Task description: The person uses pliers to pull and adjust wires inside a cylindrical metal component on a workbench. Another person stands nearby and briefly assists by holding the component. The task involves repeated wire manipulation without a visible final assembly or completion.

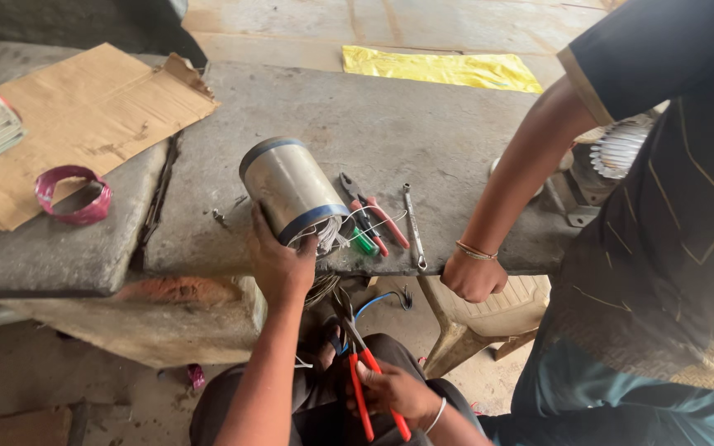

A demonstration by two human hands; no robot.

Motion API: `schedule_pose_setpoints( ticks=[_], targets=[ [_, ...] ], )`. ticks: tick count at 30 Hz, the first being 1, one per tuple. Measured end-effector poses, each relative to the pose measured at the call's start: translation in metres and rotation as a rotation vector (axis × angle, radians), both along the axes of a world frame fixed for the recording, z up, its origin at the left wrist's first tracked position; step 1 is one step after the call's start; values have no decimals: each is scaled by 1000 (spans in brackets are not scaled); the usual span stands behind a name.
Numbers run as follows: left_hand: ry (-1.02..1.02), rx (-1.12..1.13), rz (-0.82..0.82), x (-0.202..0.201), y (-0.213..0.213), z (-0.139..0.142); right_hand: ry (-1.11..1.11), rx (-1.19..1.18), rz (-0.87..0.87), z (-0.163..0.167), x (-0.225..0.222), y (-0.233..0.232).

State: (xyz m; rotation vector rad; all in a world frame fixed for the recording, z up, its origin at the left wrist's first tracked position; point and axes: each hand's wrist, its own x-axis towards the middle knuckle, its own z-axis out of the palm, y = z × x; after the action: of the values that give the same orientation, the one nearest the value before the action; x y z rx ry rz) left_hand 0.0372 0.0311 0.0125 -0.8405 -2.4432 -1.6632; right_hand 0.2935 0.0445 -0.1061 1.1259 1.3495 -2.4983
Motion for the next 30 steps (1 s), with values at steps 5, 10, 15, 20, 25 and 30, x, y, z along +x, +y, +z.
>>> schedule_pose_setpoints(
  ticks=[5,10,15,20,25,30],
  targets=[
    [61,16,-75,-15,-5,-13,14,-124,-99,-21,7,-10],
    [-187,-310,-364,-52,-11,7,77,-176,-161,-21,-2,-5],
    [164,-562,-387,-65,4,7,34,-112,-122,-15,-16,6],
    [247,-323,-301,-58,-2,-9,26,-115,-127,-11,-15,11],
    [641,-1,18,-20,-25,-22,-42,-98,-131,-7,-17,11],
    [626,84,-119,-2,-41,-32,-83,-64,-104,-5,-21,10]
  ],
)
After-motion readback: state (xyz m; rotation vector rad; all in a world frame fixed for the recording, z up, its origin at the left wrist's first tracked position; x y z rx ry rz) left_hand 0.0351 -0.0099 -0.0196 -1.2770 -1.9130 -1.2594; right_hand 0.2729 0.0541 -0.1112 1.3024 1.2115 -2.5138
